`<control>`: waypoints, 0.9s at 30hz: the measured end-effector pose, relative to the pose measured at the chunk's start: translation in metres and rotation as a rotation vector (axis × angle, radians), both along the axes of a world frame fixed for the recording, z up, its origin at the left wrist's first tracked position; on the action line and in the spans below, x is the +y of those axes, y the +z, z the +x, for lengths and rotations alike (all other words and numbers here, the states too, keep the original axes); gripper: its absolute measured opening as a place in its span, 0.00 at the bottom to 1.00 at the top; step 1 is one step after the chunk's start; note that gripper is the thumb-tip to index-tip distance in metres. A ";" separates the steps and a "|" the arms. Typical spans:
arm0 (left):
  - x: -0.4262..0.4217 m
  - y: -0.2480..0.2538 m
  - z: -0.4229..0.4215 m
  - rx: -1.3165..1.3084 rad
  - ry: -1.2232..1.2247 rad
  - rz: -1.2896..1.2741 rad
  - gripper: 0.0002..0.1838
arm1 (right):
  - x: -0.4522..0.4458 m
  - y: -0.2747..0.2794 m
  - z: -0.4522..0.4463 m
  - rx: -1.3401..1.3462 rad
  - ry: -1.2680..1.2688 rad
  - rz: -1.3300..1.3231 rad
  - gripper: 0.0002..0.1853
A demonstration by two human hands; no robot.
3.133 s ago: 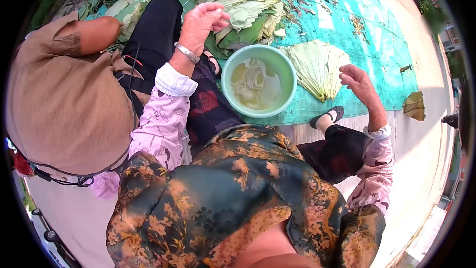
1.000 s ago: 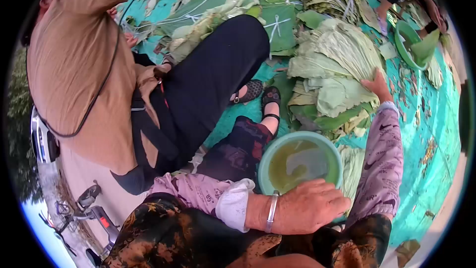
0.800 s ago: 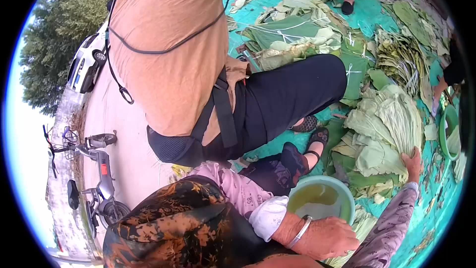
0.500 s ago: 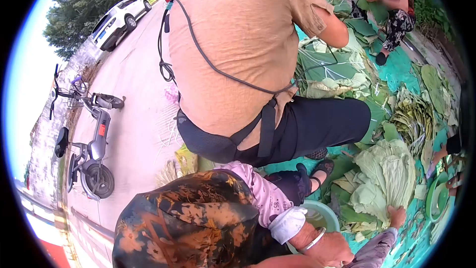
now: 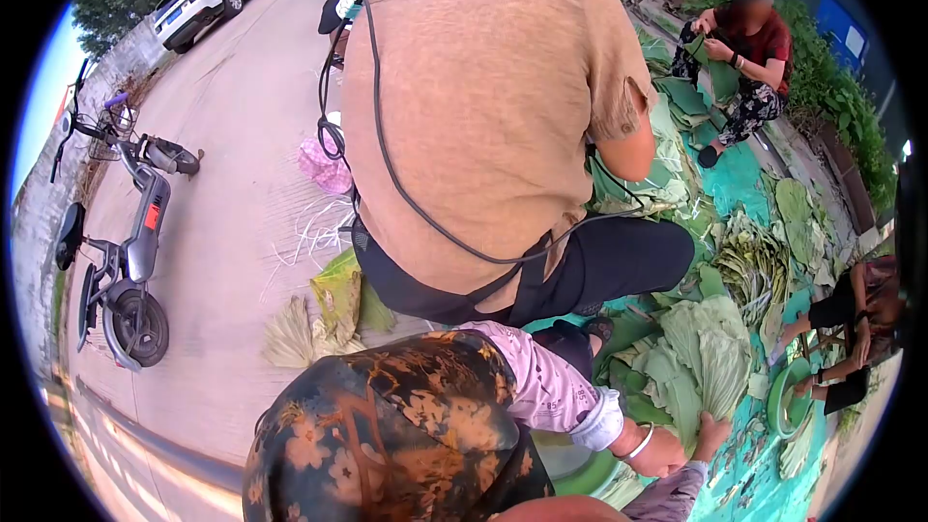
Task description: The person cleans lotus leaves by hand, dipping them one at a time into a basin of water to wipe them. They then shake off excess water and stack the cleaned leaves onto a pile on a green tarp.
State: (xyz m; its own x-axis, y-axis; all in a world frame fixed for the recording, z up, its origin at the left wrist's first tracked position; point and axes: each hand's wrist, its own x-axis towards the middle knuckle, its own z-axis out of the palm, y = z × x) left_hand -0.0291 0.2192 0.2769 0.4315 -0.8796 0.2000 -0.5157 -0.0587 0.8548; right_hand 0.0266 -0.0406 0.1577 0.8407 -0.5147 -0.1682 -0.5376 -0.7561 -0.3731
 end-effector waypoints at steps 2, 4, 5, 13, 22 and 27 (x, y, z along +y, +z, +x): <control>-0.021 -0.027 0.008 0.117 0.018 0.032 0.06 | -0.043 -0.056 0.000 -0.326 0.031 0.139 0.36; -0.040 -0.055 0.014 0.304 0.031 0.147 0.06 | -0.044 -0.049 -0.011 -0.466 -0.021 0.505 0.32; -0.037 -0.055 0.014 0.460 0.068 0.187 0.07 | -0.021 -0.020 -0.022 -0.494 -0.081 0.625 0.30; -0.028 -0.057 -0.001 1.031 0.101 0.249 0.40 | 0.062 0.095 -0.110 -0.646 -0.293 1.261 0.17; -0.024 -0.036 -0.007 1.544 -0.433 -0.470 0.14 | 0.140 0.122 -0.176 -0.694 -0.490 1.087 0.12; -0.018 -0.046 0.000 1.537 -0.660 -0.443 0.20 | 0.149 0.123 -0.188 -0.876 -0.516 1.027 0.20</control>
State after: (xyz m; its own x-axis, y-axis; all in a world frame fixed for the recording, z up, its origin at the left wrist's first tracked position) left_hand -0.0294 0.2008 0.2306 0.0628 -0.9687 0.2402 0.8826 0.1663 0.4397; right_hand -0.1616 0.1084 0.2809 0.6272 -0.7575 -0.1812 0.0191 0.2476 -0.9687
